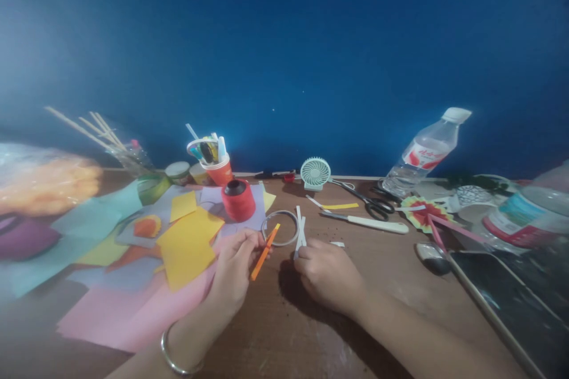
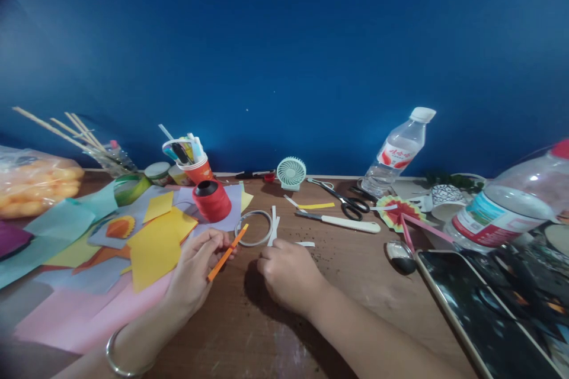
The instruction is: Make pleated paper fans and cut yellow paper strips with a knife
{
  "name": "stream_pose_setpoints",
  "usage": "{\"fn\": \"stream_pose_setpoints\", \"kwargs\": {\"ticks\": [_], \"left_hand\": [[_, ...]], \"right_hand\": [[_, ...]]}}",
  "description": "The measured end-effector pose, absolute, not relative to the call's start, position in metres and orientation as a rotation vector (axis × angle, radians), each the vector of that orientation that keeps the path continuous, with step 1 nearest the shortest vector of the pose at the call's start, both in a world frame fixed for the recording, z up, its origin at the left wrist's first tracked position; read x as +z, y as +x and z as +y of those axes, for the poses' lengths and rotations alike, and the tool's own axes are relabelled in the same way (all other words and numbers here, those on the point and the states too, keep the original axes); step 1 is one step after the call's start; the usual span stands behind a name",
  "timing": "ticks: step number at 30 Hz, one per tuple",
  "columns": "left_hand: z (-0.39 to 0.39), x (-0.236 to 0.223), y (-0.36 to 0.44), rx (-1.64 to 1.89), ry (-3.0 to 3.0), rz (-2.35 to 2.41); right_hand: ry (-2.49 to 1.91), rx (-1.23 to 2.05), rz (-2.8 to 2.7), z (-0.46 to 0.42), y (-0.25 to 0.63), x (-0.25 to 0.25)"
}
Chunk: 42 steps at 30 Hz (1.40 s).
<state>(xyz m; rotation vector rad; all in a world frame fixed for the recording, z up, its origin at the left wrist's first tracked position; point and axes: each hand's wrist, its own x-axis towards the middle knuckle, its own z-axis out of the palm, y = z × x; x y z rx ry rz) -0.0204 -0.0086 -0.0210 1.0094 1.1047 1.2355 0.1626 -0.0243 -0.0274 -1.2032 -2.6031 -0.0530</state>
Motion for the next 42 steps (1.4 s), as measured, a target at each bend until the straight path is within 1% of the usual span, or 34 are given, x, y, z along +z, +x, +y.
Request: {"fn": "stream_pose_setpoints", "kwargs": {"ticks": [4, 7, 9, 13, 14, 16, 24, 28, 31, 34, 42], "left_hand": [[-0.009, -0.018, -0.023, 1.231, 1.186, 1.166], [-0.012, -0.020, -0.024, 1.230, 1.315, 1.165], [-0.014, -0.022, -0.024, 1.212, 1.360, 1.140], [-0.017, -0.023, -0.021, 1.186, 1.465, 1.086], [-0.018, -0.023, -0.020, 1.178, 1.504, 1.078], [-0.019, -0.021, -0.017, 1.162, 1.574, 1.059], [-0.021, -0.016, -0.014, 1.123, 1.611, 1.065], [-0.020, -0.018, -0.016, 1.149, 1.445, 0.981], [-0.020, -0.020, -0.016, 1.110, 1.267, 0.889], [-0.020, -0.020, -0.016, 1.082, 1.216, 0.812], [-0.020, -0.015, -0.012, 1.105, 1.149, 0.792]], "right_hand": [[-1.346, 0.027, -2.403, -0.023, 0.165, -0.026], [-1.330, 0.185, -2.214, -0.023, 0.165, -0.021], [-1.251, 0.378, -2.068, -0.026, 0.162, -0.017], [-1.189, 0.992, -1.691, -0.035, 0.145, -0.010], [-1.160, 1.102, -1.618, -0.037, 0.141, -0.010], [-1.129, 1.203, -1.540, -0.038, 0.135, -0.012], [-1.219, 1.253, -1.511, -0.028, 0.140, -0.021], [-1.230, 1.273, -1.505, -0.028, 0.141, -0.019], [-1.205, 1.321, -1.480, -0.028, 0.140, -0.019], [-1.177, 1.357, -1.477, -0.028, 0.140, -0.020], [-1.257, 1.213, -1.616, -0.029, 0.144, -0.013]]}}
